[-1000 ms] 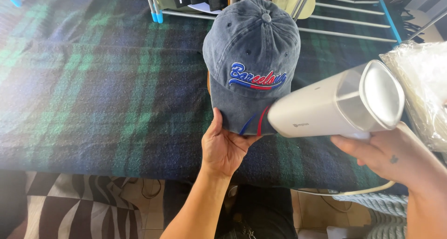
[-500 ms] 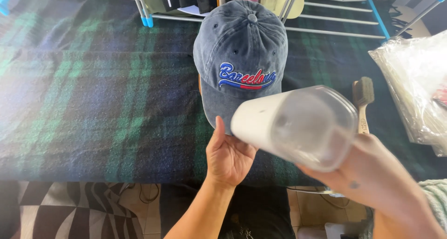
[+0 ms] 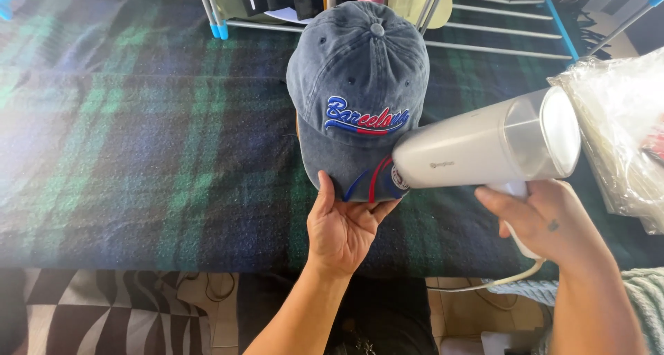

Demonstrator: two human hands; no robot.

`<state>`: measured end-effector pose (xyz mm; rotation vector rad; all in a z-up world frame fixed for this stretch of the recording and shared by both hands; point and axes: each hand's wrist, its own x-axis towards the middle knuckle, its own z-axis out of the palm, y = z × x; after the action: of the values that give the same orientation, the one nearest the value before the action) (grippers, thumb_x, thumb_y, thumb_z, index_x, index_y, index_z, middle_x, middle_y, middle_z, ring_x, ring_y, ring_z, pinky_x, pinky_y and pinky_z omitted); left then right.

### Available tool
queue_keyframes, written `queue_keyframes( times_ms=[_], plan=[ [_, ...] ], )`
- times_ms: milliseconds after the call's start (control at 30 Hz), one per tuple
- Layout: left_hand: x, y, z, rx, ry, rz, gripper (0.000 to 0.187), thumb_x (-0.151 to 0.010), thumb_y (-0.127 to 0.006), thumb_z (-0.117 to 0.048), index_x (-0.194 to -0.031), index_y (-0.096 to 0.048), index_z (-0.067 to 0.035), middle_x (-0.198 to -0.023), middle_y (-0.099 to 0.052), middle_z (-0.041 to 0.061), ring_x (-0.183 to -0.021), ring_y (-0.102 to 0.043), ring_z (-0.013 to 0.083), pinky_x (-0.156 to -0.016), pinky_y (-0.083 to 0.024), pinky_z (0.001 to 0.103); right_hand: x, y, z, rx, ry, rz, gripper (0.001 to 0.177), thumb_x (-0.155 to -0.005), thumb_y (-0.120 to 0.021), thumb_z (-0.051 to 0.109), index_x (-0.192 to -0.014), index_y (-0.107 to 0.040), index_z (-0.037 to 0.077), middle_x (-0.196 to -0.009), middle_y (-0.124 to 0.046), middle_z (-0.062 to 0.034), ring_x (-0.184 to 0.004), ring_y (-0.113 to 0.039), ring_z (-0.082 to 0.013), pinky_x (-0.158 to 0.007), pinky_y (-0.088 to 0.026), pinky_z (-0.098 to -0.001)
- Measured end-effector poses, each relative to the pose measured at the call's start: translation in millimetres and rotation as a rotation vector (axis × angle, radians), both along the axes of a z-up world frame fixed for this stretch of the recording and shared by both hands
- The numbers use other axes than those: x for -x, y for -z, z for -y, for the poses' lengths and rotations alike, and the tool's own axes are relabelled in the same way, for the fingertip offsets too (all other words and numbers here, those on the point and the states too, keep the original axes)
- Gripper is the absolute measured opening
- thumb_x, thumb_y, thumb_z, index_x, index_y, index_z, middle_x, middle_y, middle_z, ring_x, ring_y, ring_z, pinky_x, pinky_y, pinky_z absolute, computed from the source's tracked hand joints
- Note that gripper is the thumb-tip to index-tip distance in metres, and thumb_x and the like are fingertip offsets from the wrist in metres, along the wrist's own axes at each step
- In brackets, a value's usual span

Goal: Using a hair dryer and a brush to steam, clean, and shape baseball caps on a wooden head form.

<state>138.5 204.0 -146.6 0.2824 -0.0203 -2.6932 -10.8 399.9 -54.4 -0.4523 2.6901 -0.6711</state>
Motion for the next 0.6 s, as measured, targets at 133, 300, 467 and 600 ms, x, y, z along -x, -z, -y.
queue_keyframes(
  times_ms=[133, 300, 467, 600],
  plan=[
    [-2, -7, -2, -0.004, 0.005, 0.025, 0.076, -0.095, -0.046, -0.052, -0.158, -0.035, -0.010, -0.148, -0.052, 0.028, -0.137, -0.049, 0.0477, -0.115, -0.036, 0.067, 10, -3, -2, 0.046, 0.061, 0.013, 0.039, -0.096, -0.066, 0.036, -0.098, -0.072, -0.002, -0.075, -0.073, -0.0182, -0.065, -0.070, -0.0298, -0.076, -0.055, -0.0390],
    [-2, -13, -2, 0.007, 0.017, 0.045, 0.074, -0.096, -0.042, -0.052, -0.156, -0.038, -0.009, -0.147, -0.053, 0.027, -0.135, -0.051, 0.0450, -0.117, -0.036, 0.066, -17, -22, -9, 0.123, 0.062, -0.028, 0.027, -0.095, -0.068, 0.025, -0.107, -0.071, 0.002, -0.073, -0.070, -0.0163, -0.065, -0.067, -0.0268, -0.075, -0.054, -0.0403],
    [3, 16, -3, -0.040, 0.021, -0.016, 0.077, -0.097, -0.051, -0.053, -0.150, -0.042, 0.002, -0.132, -0.062, 0.029, -0.128, -0.058, 0.0390, -0.118, -0.037, 0.064, -44, -7, -14, 0.384, -0.389, -0.176, 0.040, -0.077, -0.081, 0.023, -0.114, -0.069, 0.013, -0.107, -0.077, 0.0017, -0.100, -0.069, -0.0109, -0.088, -0.056, -0.0314],
    [1, 12, 1, -0.080, 0.033, 0.009, 0.071, -0.100, -0.047, -0.054, -0.149, -0.048, -0.003, -0.140, -0.061, 0.021, -0.130, -0.058, 0.0359, -0.109, -0.047, 0.053, -33, 9, -9, 0.228, -0.608, -0.442, 0.027, -0.084, -0.074, 0.040, -0.100, -0.070, 0.019, -0.087, -0.074, 0.0052, -0.082, -0.069, -0.0157, -0.073, -0.053, -0.0323]
  ],
)
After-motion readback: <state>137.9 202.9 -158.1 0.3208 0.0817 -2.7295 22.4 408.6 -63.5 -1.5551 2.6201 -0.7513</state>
